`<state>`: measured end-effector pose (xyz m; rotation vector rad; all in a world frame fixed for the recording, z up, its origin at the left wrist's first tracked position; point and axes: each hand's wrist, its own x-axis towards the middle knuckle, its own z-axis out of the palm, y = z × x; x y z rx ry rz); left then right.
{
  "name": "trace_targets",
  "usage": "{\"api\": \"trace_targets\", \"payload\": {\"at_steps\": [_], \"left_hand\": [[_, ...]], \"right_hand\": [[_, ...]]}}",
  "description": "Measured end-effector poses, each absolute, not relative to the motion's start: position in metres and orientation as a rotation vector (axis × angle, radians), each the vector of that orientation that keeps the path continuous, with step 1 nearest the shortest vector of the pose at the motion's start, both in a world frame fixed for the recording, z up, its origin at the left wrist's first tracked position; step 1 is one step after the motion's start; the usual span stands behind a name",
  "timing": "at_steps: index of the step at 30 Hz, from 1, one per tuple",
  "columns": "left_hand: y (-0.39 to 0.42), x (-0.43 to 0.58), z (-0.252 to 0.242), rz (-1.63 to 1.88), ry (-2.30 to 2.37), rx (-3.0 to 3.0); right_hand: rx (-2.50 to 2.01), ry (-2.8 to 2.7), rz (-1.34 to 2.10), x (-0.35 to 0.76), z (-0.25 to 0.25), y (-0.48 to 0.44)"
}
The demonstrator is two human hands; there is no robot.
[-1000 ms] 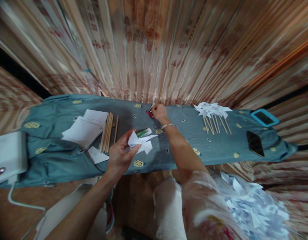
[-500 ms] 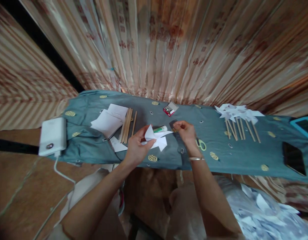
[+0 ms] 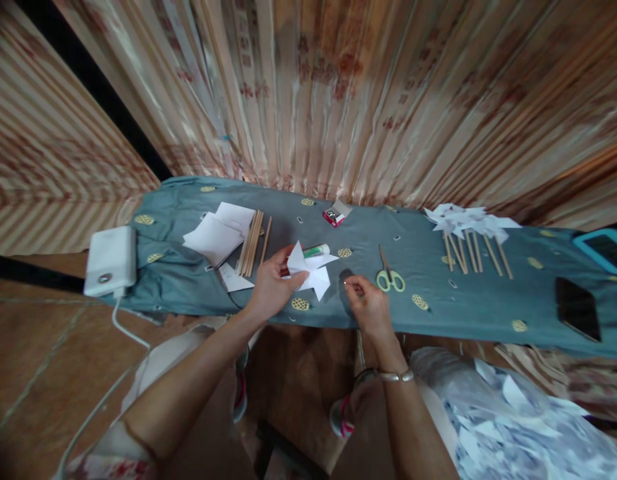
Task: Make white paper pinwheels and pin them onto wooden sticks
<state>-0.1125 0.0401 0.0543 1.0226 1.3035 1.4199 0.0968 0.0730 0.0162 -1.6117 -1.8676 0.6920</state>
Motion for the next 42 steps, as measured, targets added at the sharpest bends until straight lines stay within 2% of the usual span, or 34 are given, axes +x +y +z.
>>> {"api": "trace_targets", "payload": {"at_steps": [12,22,42], "left_hand": [[0.05,-0.098,0.052,1.429,1.296,1.03],[0.064,-0.087,0.054,1.463,1.253,1.004],[0.061,-0.082,0.056,1.457,1.298,0.992]], "right_hand": [[-1.524,-2.415,0.045,0.092,0.006,0.067],[-1.548,-2.305,0.295,0.09,0.012,0.071],[-1.691,-2.273,0.292,0.083,0.023,0.075]]}}
